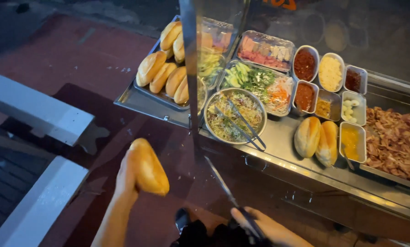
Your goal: Assembling a banh mi sandwich by cutting the bread roll with scissors and filling it with various ingredients like meat and vegetables using tongs and a spoon.
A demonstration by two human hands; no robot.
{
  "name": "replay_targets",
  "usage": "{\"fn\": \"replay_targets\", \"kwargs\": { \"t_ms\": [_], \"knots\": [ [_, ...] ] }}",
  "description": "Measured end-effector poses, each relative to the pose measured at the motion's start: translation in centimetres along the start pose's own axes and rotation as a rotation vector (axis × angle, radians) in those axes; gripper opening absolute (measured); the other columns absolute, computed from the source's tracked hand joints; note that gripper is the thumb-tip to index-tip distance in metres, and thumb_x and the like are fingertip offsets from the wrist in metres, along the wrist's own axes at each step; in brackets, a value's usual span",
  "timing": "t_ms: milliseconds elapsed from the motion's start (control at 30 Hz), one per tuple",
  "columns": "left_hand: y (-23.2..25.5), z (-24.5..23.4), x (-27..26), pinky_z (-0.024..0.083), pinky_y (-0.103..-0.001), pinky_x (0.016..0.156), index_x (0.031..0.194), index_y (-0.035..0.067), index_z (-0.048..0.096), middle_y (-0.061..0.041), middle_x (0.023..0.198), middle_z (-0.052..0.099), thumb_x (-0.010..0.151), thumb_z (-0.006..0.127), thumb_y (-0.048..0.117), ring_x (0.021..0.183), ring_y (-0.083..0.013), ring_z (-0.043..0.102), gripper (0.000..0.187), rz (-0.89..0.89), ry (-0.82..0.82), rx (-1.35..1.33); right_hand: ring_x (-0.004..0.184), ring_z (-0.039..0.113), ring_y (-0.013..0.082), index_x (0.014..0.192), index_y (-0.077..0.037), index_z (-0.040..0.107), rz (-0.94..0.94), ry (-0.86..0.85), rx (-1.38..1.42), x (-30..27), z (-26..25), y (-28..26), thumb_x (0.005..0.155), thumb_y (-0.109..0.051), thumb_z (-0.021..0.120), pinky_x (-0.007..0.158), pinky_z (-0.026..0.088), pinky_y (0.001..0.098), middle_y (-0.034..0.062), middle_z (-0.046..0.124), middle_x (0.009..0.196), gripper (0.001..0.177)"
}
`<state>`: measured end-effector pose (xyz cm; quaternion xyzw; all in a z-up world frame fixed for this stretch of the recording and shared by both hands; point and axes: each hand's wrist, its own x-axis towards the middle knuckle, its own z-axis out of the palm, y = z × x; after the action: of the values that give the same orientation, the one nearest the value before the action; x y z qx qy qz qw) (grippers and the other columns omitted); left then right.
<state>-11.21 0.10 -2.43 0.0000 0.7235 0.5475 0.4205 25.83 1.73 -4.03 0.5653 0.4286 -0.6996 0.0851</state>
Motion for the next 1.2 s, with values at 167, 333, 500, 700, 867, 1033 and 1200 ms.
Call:
{"fn": "replay_targets", "kwargs": {
  "t_ms": [167,333,500,700,867,1033,1200],
  "knots": [
    [-3.7,-1.4,-0.4,0.041,-0.046,0.116,0.162,0.036,0.034,-0.005,0.162,0.05,0.091,0.05,0.033,0.142,-0.0248,0.05,0.073,-0.218,-0.112,-0.215,0.05,0.061,0.0174,0.102,-0.013,0.074,0.139,0.478,-0.016,7.6,-7.2,9.7,0.081,-0.063,0.075,0.044,0.044,0.0303,0.008,0.071,0.073,0.055],
    [-10.3,-0.9,0.7,0.054,-0.045,0.086,0.134,0.031,0.067,0.0,0.121,0.07,0.087,0.064,0.057,0.112,-0.0223,0.065,0.054,-0.308,-0.195,-0.531,0.052,0.062,0.0248,0.095,-0.005,0.072,0.016,0.715,0.049,14.9,-13.1,10.4,0.085,-0.04,0.084,0.048,0.047,0.04,0.0145,0.069,0.067,0.039],
    [-6.0,4.6,-6.6,0.052,-0.053,0.108,0.141,0.013,0.063,-0.013,0.116,0.067,0.084,0.065,0.047,0.102,-0.025,0.065,0.066,-0.487,-0.303,-0.804,0.095,0.078,0.0379,0.104,-0.004,0.079,0.025,0.819,-0.35,21.0,-16.5,4.0,0.088,-0.048,0.076,0.077,0.056,0.0452,0.02,0.081,0.101,0.047],
    [-4.6,6.3,-10.3,0.051,-0.056,0.104,0.151,0.012,0.06,-0.013,0.133,0.069,0.091,0.053,0.048,0.113,-0.0297,0.064,0.071,-0.51,-0.331,-0.676,0.127,0.055,0.0452,0.139,-0.002,0.066,-0.406,0.989,-0.424,22.0,-16.8,-0.1,0.078,-0.037,0.074,0.111,0.042,0.0558,0.0231,0.067,0.134,0.071],
    [-8.8,6.6,-8.2,0.055,-0.046,0.098,0.145,0.015,0.06,-0.016,0.126,0.072,0.088,0.068,0.029,0.112,-0.031,0.068,0.059,-0.405,-0.133,-0.464,0.142,0.042,0.0432,0.143,-0.013,0.061,-0.245,0.915,-0.368,21.0,-11.2,4.2,0.081,-0.041,0.081,0.119,0.036,0.056,0.0236,0.047,0.149,0.072],
    [-9.2,8.6,-11.6,0.058,-0.044,0.098,0.159,0.019,0.044,-0.017,0.134,0.069,0.072,0.082,0.011,0.116,-0.0307,0.069,0.095,-0.228,-0.116,-0.267,0.142,0.046,0.0192,0.148,-0.019,0.052,-0.522,0.58,-0.13,9.9,-1.3,1.6,0.078,-0.047,0.083,0.123,0.033,0.0338,0.0081,0.048,0.147,0.081],
    [-9.3,9.5,-13.0,0.061,-0.038,0.093,0.153,0.019,0.048,-0.015,0.135,0.069,0.071,0.084,0.018,0.117,-0.0246,0.069,0.09,-0.137,-0.276,-0.114,0.12,0.071,0.0212,0.163,-0.023,0.017,-0.632,-0.032,-0.012,5.7,0.4,-3.3,0.076,-0.037,0.086,0.101,0.062,0.0348,0.0072,0.039,0.162,0.113]
  ]
}}
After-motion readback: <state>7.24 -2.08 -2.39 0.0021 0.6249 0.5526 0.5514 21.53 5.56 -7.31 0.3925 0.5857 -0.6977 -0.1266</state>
